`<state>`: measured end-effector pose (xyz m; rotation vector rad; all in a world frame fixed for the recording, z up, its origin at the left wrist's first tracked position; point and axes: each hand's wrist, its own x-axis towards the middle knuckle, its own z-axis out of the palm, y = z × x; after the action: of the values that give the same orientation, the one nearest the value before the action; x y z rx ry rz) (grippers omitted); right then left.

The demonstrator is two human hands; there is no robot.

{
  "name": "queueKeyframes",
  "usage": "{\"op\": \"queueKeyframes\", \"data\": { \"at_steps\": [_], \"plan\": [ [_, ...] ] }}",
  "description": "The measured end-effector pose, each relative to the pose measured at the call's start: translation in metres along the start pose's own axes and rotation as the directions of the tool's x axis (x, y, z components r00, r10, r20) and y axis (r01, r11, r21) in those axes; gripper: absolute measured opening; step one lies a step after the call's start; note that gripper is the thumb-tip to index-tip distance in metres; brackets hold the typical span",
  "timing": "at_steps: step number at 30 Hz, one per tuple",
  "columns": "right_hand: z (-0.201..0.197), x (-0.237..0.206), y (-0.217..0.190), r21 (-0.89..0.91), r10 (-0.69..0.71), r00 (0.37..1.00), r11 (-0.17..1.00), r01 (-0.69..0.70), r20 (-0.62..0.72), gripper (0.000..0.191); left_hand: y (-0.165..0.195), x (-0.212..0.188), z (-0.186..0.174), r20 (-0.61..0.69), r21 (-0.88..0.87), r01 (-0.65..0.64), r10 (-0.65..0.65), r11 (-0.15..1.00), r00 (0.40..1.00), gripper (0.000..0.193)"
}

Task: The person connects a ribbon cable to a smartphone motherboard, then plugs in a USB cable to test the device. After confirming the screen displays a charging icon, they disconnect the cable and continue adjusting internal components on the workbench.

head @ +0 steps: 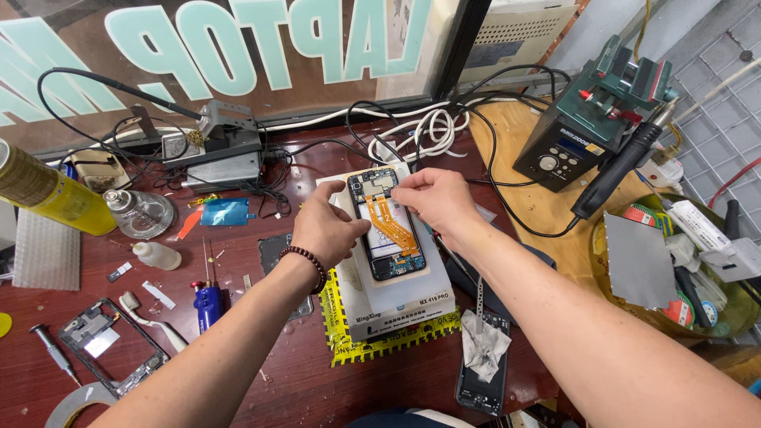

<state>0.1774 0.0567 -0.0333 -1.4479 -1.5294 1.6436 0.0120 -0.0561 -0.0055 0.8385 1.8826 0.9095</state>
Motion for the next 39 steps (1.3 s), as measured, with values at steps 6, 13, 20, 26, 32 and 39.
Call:
{"op": "queueKeyframes", "data": {
  "at_steps": [6,13,20,26,32,39],
  "plan": [
    [0.005,0.003,0.002,-0.169,-0.111,0.993,0.980,0.103,-0.042,0.021,-0.003,-0.001,0.003,-0.032,0.066,-0.029,0.031,0.997,0.999,0.074],
    [0.004,0.006,0.003,-0.088,-0.055,0.998,0.995,0.053,-0.017,0.022,-0.003,0.000,0.002,-0.009,0.050,-0.007,0.007,0.999,1.000,0.074],
    [0.002,0.010,0.008,-0.025,-0.040,0.999,0.999,0.040,0.020,0.020,-0.013,-0.009,0.006,-0.086,0.220,-0.140,0.163,0.965,0.983,0.065],
    [0.001,0.012,0.009,-0.026,-0.047,0.998,0.998,0.049,0.046,0.020,-0.016,-0.025,0.002,0.026,0.246,-0.187,0.187,0.951,0.982,0.080],
    [0.000,0.008,0.002,-0.079,-0.001,0.999,0.997,0.004,0.035,0.020,-0.014,-0.029,0.003,0.053,0.180,-0.138,0.130,0.974,0.990,0.084],
    [0.001,0.005,-0.005,-0.083,0.045,0.998,0.996,-0.042,0.033,0.020,-0.024,-0.033,0.010,0.147,-0.184,0.023,0.004,0.983,0.989,0.080]
  ]
}}
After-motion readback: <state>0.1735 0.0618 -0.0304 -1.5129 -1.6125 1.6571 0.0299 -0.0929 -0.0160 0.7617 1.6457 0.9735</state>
